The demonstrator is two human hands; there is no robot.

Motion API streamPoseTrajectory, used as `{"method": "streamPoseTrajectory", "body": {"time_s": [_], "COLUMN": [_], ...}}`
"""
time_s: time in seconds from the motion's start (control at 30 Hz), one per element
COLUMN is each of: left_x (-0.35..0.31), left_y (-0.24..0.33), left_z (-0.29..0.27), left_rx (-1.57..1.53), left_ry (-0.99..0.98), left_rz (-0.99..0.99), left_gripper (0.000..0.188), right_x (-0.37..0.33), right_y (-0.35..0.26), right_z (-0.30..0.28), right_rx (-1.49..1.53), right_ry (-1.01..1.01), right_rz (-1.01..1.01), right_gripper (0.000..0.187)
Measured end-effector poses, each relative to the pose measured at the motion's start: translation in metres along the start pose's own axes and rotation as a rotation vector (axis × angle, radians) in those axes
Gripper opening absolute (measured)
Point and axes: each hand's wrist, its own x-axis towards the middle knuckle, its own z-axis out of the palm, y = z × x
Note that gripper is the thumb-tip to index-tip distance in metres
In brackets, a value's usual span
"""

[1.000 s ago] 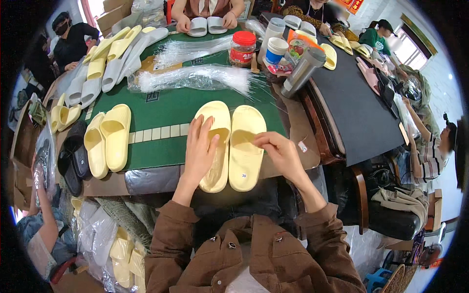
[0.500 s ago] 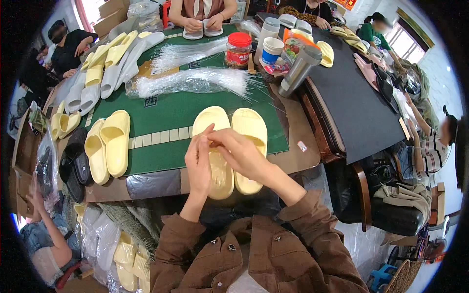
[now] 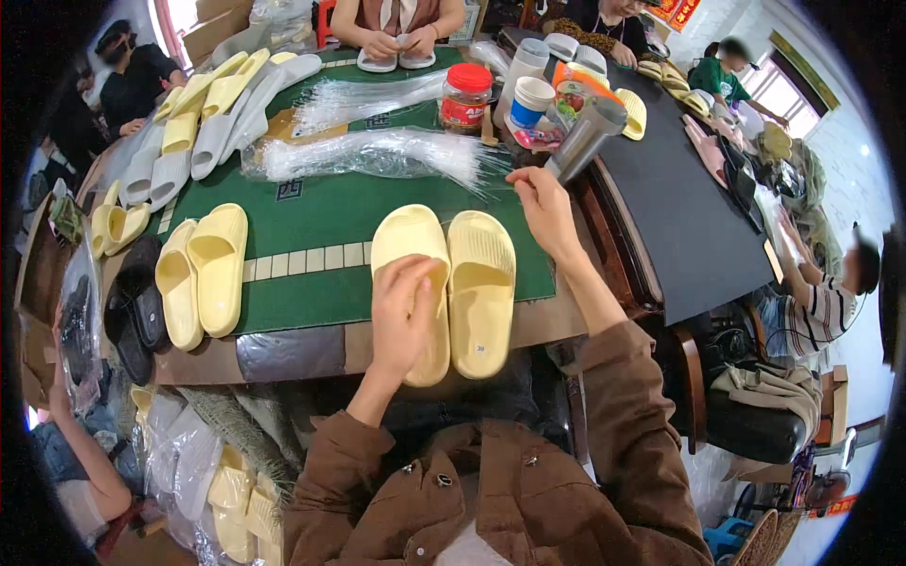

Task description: The person assembles slipper footwear by hand, inserting small white plastic fasteners into the straps of black and yellow slippers. They handle the slippers one at a time, picking them up from a pile, inserting the fastener, and placing the finished item on the table.

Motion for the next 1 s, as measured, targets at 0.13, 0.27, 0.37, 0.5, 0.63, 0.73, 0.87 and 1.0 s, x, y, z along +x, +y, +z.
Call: {"method": "streamPoseTrajectory", "body": {"time_s": [0.13,0.27,0.37,0.5,0.63,0.73,0.87,1.0], "left_x": [-0.008,-0.007,-0.007,-0.007,-0.008,-0.008,-0.007,-0.008], "left_y": [-0.007,-0.011,-0.009,-0.009,-0.013,-0.011,-0.010,-0.011], "left_z": [0.003,0.002,0.000,-0.001,-0.001,-0.002,-0.001,-0.001], "left_rx": [0.092,-0.004,-0.004,0.004,0.015,0.020,0.021,-0.005], "left_ry": [-0.036,-0.033,-0.032,-0.045,-0.037,-0.050,-0.051,-0.040], "left_rz": [0.117,0.064,0.051,0.057,0.082,0.063,0.072,0.063], "left_gripper": [0.026,0.023,0.022,0.022,0.023,0.024,0.024,0.024], "right_x": [-0.014,-0.021,-0.014,0.005,0.021,0.026,0.030,0.023], "right_y": [0.065,0.096,0.095,0.092,0.071,0.057,0.063,0.073], "right_z": [0.023,0.023,0.024,0.032,0.054,0.074,0.077,0.063], "right_rx": [-0.346,-0.423,-0.414,-0.435,-0.384,-0.335,-0.344,-0.327], "right_ry": [-0.073,-0.113,-0.142,-0.161,-0.151,-0.139,-0.062,-0.134], "right_rz": [0.080,0.246,0.188,0.110,0.061,0.101,0.154,0.105], "right_gripper": [0.044,0.028,0.019,0.009,0.008,0.009,0.012,0.013]}}
